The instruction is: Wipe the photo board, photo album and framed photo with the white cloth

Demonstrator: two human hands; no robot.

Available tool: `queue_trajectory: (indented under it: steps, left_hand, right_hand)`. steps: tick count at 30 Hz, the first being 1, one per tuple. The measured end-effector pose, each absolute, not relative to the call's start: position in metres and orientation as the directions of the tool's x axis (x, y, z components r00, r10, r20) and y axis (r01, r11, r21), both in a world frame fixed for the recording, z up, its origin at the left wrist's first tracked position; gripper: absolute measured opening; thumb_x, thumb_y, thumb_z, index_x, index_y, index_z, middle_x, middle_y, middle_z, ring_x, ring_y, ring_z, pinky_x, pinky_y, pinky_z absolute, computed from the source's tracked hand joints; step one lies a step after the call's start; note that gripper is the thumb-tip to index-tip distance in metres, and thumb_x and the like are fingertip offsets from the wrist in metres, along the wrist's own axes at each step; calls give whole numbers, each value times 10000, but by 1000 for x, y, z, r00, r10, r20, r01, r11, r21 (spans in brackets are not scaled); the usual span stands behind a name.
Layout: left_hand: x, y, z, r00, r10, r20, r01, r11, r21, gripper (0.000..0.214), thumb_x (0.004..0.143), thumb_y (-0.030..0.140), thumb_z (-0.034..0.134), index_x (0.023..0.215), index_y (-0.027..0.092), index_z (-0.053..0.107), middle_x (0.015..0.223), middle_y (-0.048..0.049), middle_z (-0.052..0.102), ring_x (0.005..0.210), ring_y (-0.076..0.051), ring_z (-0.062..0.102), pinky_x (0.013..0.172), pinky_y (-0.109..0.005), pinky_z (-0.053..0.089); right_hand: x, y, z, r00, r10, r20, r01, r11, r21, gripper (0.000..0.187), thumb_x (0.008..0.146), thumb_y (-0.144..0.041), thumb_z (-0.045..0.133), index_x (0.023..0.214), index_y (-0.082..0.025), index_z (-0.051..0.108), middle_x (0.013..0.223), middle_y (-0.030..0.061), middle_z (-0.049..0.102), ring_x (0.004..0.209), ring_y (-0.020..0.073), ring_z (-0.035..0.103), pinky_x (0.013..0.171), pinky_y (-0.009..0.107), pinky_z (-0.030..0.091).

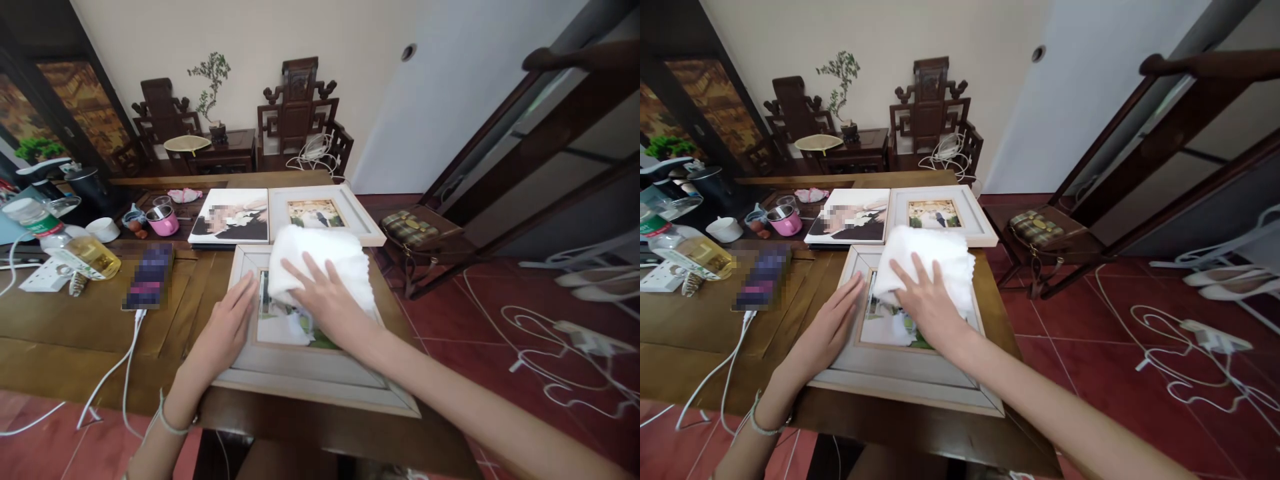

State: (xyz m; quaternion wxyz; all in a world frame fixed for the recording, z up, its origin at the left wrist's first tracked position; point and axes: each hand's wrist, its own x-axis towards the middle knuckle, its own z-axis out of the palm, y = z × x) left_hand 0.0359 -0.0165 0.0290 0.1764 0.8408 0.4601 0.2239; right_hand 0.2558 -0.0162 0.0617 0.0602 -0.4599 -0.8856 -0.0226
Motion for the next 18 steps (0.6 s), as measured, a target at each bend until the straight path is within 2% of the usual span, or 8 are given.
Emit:
queue_trajectory:
  steps: [3,5,11,14,16,18]
  left_hand:
    - [36,-18,33,433,864,256,657,-497,567,480,978,273,267,1456,244,229,1532,-59,246,1401,-206,243,1152,-423,226]
    - [36,-19,35,407,868,286,634,-493,595,500,980,310,268,1468,232,191,1534,-56,240,1406,-193,229,1161,-392,204]
    - [34,-17,35,373,870,322,601,-491,631,526,979,366,234,1477,219,149,1544,-66,208,1411,-214,207,1156,-414,194]
    - [34,-15,35,379,875,301,632,-482,606,535,974,335,285,1478,223,142,1545,-71,203,1412,-213,204,1155,-415,199]
    - [35,-15,34,394,880,267,665,-473,578,544,964,301,334,1474,222,161,1538,-79,223,1407,-216,222,1151,-428,212]
    - [35,-15,34,420,875,239,684,-478,551,527,957,255,346,1464,220,206,1526,-86,256,1397,-220,253,1141,-442,235]
  right_hand:
    - [242,12,65,-568,811,140,823,563,78,422,784,73,445,1028,-176,684,1481,95,316,1343,435,214,996,696,300]
    - [228,15,66,-613,777,143,790,607,91,351,828,10,460,1010,-175,696,1477,82,330,1339,443,223,985,710,301]
    - [199,-39,72,-725,688,12,688,725,-35,224,867,-183,544,993,-234,721,1470,37,360,1309,476,269,951,737,305]
    - [212,-63,68,-761,648,-23,647,757,-90,181,847,-227,586,931,-265,741,1451,11,389,1303,485,273,954,747,286]
    - [234,-72,62,-746,665,-10,663,742,-102,146,820,-223,624,841,-290,752,1414,-21,439,1295,463,313,961,728,306]
    - [264,-78,54,-713,698,67,692,715,-95,160,794,-187,645,735,-297,745,1368,-50,491,1275,412,383,983,679,334]
